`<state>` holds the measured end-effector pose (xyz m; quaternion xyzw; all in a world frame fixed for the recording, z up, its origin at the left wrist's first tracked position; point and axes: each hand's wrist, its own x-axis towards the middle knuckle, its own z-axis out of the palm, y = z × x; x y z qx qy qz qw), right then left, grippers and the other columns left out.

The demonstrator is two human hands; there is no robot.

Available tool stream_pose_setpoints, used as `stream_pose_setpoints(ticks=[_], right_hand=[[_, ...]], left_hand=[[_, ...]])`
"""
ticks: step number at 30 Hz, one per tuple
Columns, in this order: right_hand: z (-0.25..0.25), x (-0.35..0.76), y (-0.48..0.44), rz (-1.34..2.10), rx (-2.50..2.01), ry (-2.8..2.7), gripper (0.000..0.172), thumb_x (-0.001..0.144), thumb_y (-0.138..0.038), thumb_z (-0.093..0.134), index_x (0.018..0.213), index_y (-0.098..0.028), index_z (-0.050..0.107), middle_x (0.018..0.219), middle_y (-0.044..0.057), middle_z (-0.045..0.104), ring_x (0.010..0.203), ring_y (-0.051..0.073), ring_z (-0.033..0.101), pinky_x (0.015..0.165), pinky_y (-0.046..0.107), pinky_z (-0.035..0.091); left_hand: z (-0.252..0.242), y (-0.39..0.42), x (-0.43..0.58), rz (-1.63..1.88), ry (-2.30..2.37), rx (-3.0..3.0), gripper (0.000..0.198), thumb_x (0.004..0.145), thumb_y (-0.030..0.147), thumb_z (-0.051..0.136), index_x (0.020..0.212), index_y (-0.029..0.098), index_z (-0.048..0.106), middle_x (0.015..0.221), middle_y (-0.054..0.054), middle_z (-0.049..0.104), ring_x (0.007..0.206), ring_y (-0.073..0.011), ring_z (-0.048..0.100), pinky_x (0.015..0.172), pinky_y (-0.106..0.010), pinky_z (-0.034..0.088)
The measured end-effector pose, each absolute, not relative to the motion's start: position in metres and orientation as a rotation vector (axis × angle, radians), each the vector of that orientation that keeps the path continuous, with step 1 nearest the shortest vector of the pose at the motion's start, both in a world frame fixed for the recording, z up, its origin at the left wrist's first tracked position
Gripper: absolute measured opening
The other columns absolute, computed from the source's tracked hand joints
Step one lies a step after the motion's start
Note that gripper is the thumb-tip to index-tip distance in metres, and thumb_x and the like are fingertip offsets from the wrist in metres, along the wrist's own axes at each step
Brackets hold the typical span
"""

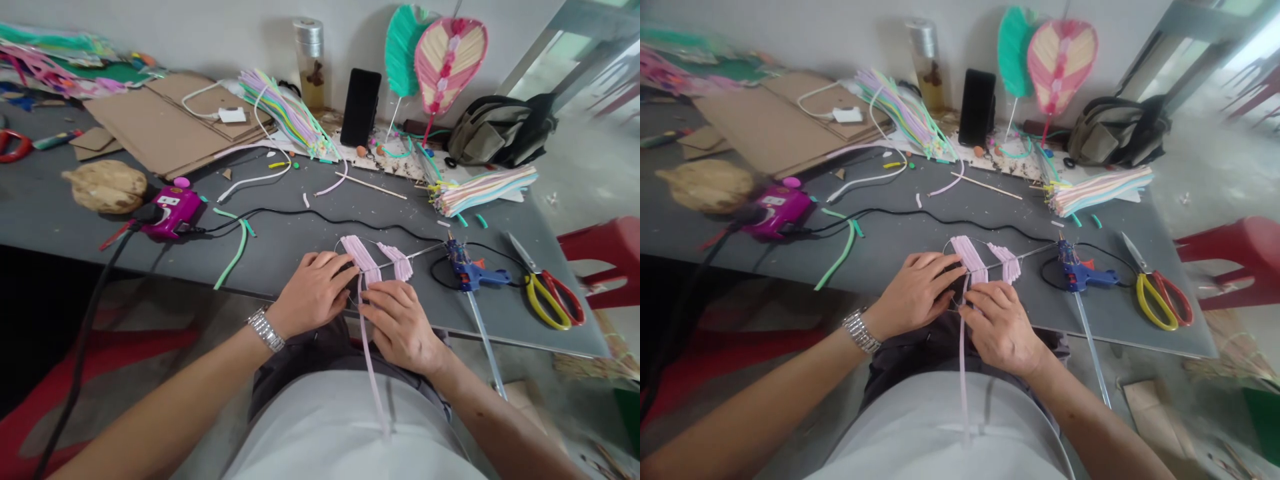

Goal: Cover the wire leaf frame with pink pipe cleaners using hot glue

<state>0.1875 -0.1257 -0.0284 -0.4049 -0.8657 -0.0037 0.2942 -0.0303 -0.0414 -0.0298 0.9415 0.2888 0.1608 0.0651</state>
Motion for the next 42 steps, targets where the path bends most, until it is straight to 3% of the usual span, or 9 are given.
stream_pose_setpoints(ticks=[7,13,19,33,37,42], right_hand=[[-0.018,0.184,-0.111,0.134,-1.037,-2.399,0.025,0.095,-0.018,0.054,0.113,-0.014,0.070,0.118,0.012,0.076,0.120,0.032,0.062,0.103,0.050,0.045],[-0.023,0.188,-0.112,0.073,-1.076,-2.341,0.018,0.100,-0.023,0.055,0.108,-0.015,0.069,0.118,0.014,0.076,0.115,0.026,0.068,0.103,0.045,0.045],[-0.029,0.192,-0.111,-0.106,-1.285,-2.276,0.023,0.103,-0.029,0.056,0.115,-0.013,0.069,0.123,0.016,0.075,0.119,0.029,0.068,0.104,0.045,0.043],[-0.033,0.193,-0.110,-0.104,-1.289,-2.304,0.034,0.106,-0.036,0.051,0.121,-0.010,0.068,0.125,0.018,0.074,0.122,0.030,0.065,0.101,0.045,0.044],[-0.033,0.194,-0.108,-0.061,-1.266,-2.271,0.032,0.107,-0.037,0.049,0.120,-0.013,0.067,0.122,0.017,0.074,0.119,0.029,0.067,0.098,0.044,0.046],[-0.034,0.194,-0.107,-0.028,-1.254,-2.239,0.026,0.106,-0.033,0.050,0.113,-0.015,0.068,0.120,0.016,0.075,0.117,0.028,0.067,0.097,0.044,0.047]], left_hand=[[-0.032,-0.042,-0.031,0.502,0.875,2.830,0.042,0.097,0.024,0.055,0.138,0.016,0.059,0.144,-0.015,0.062,0.123,-0.0323,0.055,0.095,-0.049,0.041],[-0.031,-0.043,-0.031,0.522,0.869,2.810,0.044,0.095,0.025,0.057,0.138,0.015,0.060,0.144,-0.014,0.063,0.122,-0.0329,0.055,0.095,-0.051,0.040],[-0.029,-0.043,-0.031,0.509,0.863,2.829,0.042,0.095,0.029,0.059,0.135,0.017,0.063,0.148,-0.013,0.061,0.122,-0.0337,0.055,0.096,-0.054,0.039],[-0.030,-0.043,-0.032,0.504,0.840,2.826,0.042,0.094,0.030,0.058,0.134,0.015,0.061,0.149,-0.014,0.061,0.124,-0.0338,0.055,0.097,-0.053,0.038],[-0.028,-0.043,-0.032,0.504,0.804,2.829,0.034,0.092,0.030,0.060,0.123,0.016,0.066,0.149,-0.015,0.061,0.126,-0.0347,0.054,0.097,-0.055,0.038],[-0.027,-0.043,-0.033,0.472,0.747,2.870,0.038,0.093,0.037,0.061,0.126,0.020,0.067,0.151,-0.016,0.059,0.125,-0.0367,0.055,0.097,-0.057,0.038]])
